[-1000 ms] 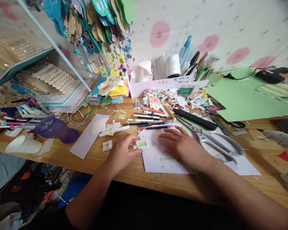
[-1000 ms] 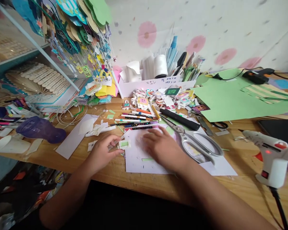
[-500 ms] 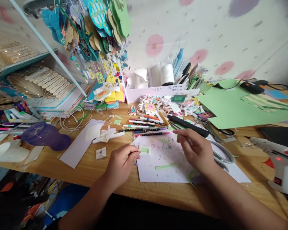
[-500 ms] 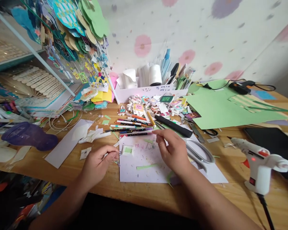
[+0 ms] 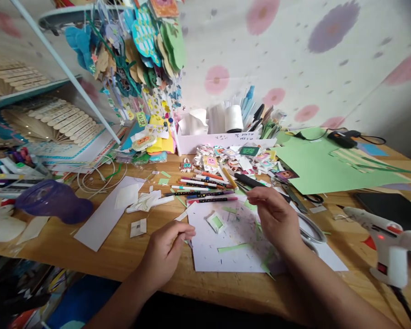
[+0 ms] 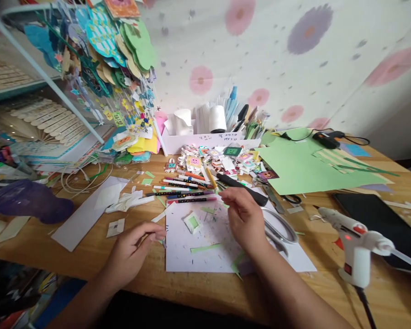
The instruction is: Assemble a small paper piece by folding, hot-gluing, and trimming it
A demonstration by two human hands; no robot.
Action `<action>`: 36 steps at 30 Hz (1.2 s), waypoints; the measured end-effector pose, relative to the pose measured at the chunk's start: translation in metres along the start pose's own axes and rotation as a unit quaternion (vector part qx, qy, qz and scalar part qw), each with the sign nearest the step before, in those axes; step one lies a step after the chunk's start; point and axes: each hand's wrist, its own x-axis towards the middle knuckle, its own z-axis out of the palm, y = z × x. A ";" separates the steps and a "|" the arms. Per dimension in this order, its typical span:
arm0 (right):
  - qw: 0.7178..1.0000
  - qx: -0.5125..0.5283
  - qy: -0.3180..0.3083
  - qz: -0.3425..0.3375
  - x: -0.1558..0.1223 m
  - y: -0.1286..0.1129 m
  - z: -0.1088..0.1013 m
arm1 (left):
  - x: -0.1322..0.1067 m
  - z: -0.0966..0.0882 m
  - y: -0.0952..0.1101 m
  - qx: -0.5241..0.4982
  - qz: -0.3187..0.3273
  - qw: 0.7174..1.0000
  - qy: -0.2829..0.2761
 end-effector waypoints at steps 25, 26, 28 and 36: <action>0.997 -0.017 -0.026 0.066 -0.007 0.004 -0.003 | 0.096 -0.105 -0.066 0.457 -0.098 0.876 -0.120; 0.997 -0.017 -0.031 0.063 -0.007 0.005 -0.004 | 0.098 -0.106 -0.069 0.454 -0.102 0.877 -0.121; 0.997 -0.014 -0.043 0.055 -0.007 0.006 -0.004 | 0.101 -0.109 -0.075 0.441 -0.105 0.882 -0.129; 0.996 -0.039 -0.076 -0.005 -0.005 0.006 -0.004 | 0.106 -0.107 -0.080 0.429 -0.060 0.889 -0.148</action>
